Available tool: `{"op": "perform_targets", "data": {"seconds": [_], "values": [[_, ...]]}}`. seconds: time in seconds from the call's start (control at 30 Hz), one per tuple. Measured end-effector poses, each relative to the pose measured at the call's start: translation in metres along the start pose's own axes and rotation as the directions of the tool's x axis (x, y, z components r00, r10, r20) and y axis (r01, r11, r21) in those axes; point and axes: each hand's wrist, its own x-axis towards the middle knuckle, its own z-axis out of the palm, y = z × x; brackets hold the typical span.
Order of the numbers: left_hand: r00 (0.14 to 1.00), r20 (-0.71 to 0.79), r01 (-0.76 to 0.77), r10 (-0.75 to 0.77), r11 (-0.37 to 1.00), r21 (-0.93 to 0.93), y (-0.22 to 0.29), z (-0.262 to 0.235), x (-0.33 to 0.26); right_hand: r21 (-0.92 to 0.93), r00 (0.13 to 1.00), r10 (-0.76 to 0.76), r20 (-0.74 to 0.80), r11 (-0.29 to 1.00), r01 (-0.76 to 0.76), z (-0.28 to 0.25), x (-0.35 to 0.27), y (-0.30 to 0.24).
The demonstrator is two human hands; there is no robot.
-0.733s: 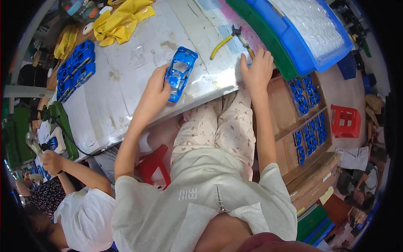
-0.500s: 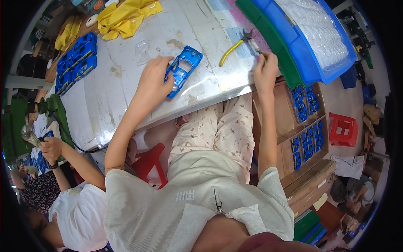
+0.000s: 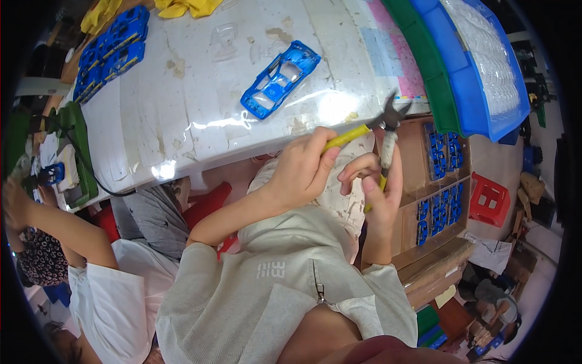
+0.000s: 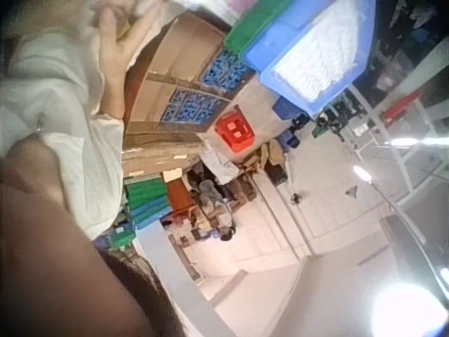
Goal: The person repeatedly picks up toy car body frames and transparent plastic window inserts, fits the plastic windows into the car frames by hand, and places the assembled car bodies onto the table.
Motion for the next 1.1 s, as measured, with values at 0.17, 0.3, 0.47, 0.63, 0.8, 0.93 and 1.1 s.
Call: {"op": "perform_targets", "data": {"seconds": [0.17, 0.3, 0.47, 0.63, 0.8, 0.93, 1.1], "values": [[0.987, 0.159, 0.053, -0.038, 0.995, -0.087, 0.004, -0.005, -0.012, 0.041, 0.990, 0.132, -0.045, 0.991, -0.130, -0.008, 0.009, 0.012], [0.989, 0.087, -0.133, 0.117, 0.969, 0.210, -0.002, -0.037, -0.001, -0.129, 0.982, -0.091, -0.163, 0.989, 0.070, 0.002, 0.018, 0.013], [0.963, -0.156, -0.055, 0.222, 0.721, 0.691, -0.035, -0.063, 0.020, -0.342, 0.835, -0.490, -0.249, 0.851, 0.398, 0.007, 0.067, 0.002], [0.978, -0.151, -0.008, 0.141, 0.757, 0.653, -0.061, -0.056, 0.018, -0.471, 0.917, -0.381, -0.121, 0.835, 0.285, 0.033, 0.106, 0.036], [0.968, -0.159, -0.056, 0.195, 0.784, 0.618, -0.064, -0.056, 0.020, -0.566, 0.888, -0.454, -0.073, 0.752, 0.338, 0.041, 0.118, 0.037], [0.971, -0.163, -0.044, 0.174, 0.803, 0.595, -0.063, -0.054, 0.021, -0.716, 0.886, -0.463, 0.017, 0.614, 0.334, 0.043, 0.127, 0.061], [0.972, -0.163, -0.050, 0.170, 0.825, 0.563, -0.065, -0.056, 0.021, -0.629, 0.881, -0.472, 0.000, 0.685, 0.367, 0.041, 0.127, 0.051]]}}
